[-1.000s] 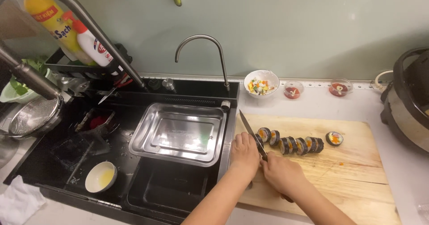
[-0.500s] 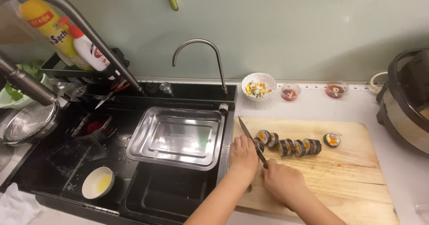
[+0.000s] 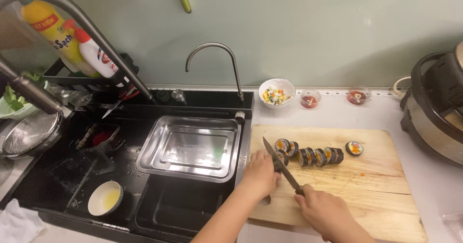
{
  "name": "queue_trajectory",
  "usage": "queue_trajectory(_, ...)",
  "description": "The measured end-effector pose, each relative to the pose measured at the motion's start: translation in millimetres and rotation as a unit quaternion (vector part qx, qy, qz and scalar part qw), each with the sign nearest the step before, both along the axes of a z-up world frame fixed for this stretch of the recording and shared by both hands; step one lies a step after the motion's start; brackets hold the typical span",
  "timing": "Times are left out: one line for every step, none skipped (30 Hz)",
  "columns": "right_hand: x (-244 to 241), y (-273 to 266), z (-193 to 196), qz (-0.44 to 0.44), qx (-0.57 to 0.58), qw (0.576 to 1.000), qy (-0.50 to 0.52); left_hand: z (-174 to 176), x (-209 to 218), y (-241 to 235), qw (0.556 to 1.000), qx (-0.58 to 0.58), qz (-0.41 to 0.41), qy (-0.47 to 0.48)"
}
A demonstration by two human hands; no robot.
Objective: The person slices a gimbap roll on a wooden board using a knife and places the individual pieces into plastic takeout containers containing small sauce cups.
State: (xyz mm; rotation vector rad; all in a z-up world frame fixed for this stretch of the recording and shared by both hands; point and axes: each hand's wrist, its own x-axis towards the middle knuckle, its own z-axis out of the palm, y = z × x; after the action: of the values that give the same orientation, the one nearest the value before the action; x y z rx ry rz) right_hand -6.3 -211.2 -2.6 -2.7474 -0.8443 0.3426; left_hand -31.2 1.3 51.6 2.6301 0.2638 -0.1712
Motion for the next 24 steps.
queue_trajectory(-5, 2, 29, 0.001, 0.001, 1.0, 0.0, 16, -5, 0, 1.0, 0.001, 0.001, 0.0)
queue_trajectory(-10, 5, 59, -0.039, -0.016, 0.997, 0.068, 31, -9, 0, 1.0, 0.005, -0.004, 0.027)
queue_trajectory(-14, 7, 88, -0.079, -0.033, 0.987, 0.134, 47, -14, -1, 0.999, 0.008, -0.008, 0.054)
queue_trajectory(-10, 2, 82, -0.078, -0.034, 0.987, 0.134, 40, -15, 0, 0.999, 0.008, -0.007, 0.053)
queue_trajectory(-7, -2, 77, -0.083, -0.011, 0.988, 0.127, 34, -16, 2, 1.0, 0.016, 0.012, -0.002)
queue_trajectory(-3, -6, 71, -0.087, 0.013, 0.989, 0.121, 28, -17, 4, 0.998, 0.024, 0.03, -0.056)
queue_trajectory(-5, -2, 86, -0.087, 0.013, 0.989, 0.12, 18, -16, 6, 0.998, 0.023, 0.03, -0.057)
queue_trajectory(-7, 2, 101, -0.113, 0.011, 0.98, 0.166, 8, -14, 9, 0.997, 0.048, 0.028, -0.061)
queue_trajectory(-9, 5, 116, -0.138, 0.009, 0.967, 0.213, -2, -13, 11, 0.995, 0.071, 0.027, -0.064)
queue_trajectory(-11, 6, 118, -0.137, 0.007, 0.967, 0.213, -12, -12, 11, 0.995, 0.07, 0.028, -0.064)
queue_trajectory(-12, 8, 120, -0.138, 0.013, 0.968, 0.21, -23, -11, 11, 0.989, 0.098, 0.011, -0.11)
queue_trajectory(-13, 9, 122, -0.139, 0.018, 0.968, 0.206, -33, -10, 11, 0.98, 0.124, -0.007, -0.155)
queue_trajectory(-12, 10, 116, -0.139, 0.017, 0.968, 0.206, -19, -11, 8, 0.98, 0.124, -0.006, -0.154)
queue_trajectory(-12, 10, 110, -0.128, 0.023, 0.974, 0.187, -4, -13, 5, 0.988, 0.133, -0.002, -0.085)
queue_trajectory(-11, 10, 105, -0.116, 0.029, 0.978, 0.168, 10, -14, 2, 0.99, 0.141, 0.002, -0.015)
queue_trajectory(-13, 12, 104, -0.116, 0.028, 0.979, 0.168, 2, -10, 6, 0.99, 0.141, 0.003, -0.015)
queue_trajectory(-15, 13, 103, -0.109, 0.027, 0.98, 0.163, -6, -7, 8, 0.989, 0.146, -0.001, -0.007)
queue_trajectory(-18, 14, 103, -0.101, 0.026, 0.982, 0.159, -15, -3, 11, 0.988, 0.152, -0.005, 0.0)
queue_trajectory(-21, 17, 105, -0.101, 0.026, 0.982, 0.159, -19, -3, 12, 0.988, 0.152, -0.005, 0.0)
queue_trajectory(-24, 19, 107, -0.096, 0.014, 0.983, 0.157, -24, -2, 13, 0.99, 0.136, -0.002, -0.026)
queue_trajectory(-26, 22, 109, -0.09, 0.003, 0.984, 0.156, -29, -2, 14, 0.991, 0.121, 0.001, -0.052)
queue_trajectory(-25, 19, 90, -0.09, 0.003, 0.984, 0.156, -28, -1, 12, 0.991, 0.121, 0.001, -0.052)
queue_trajectory(-24, 16, 70, -0.053, 0.028, 0.996, 0.068, -27, -2, 10, 0.989, 0.133, 0.008, -0.064)
queue_trajectory(-23, 13, 51, -0.016, 0.053, 0.998, -0.02, -27, -2, 9, 0.987, 0.144, 0.015, -0.076)
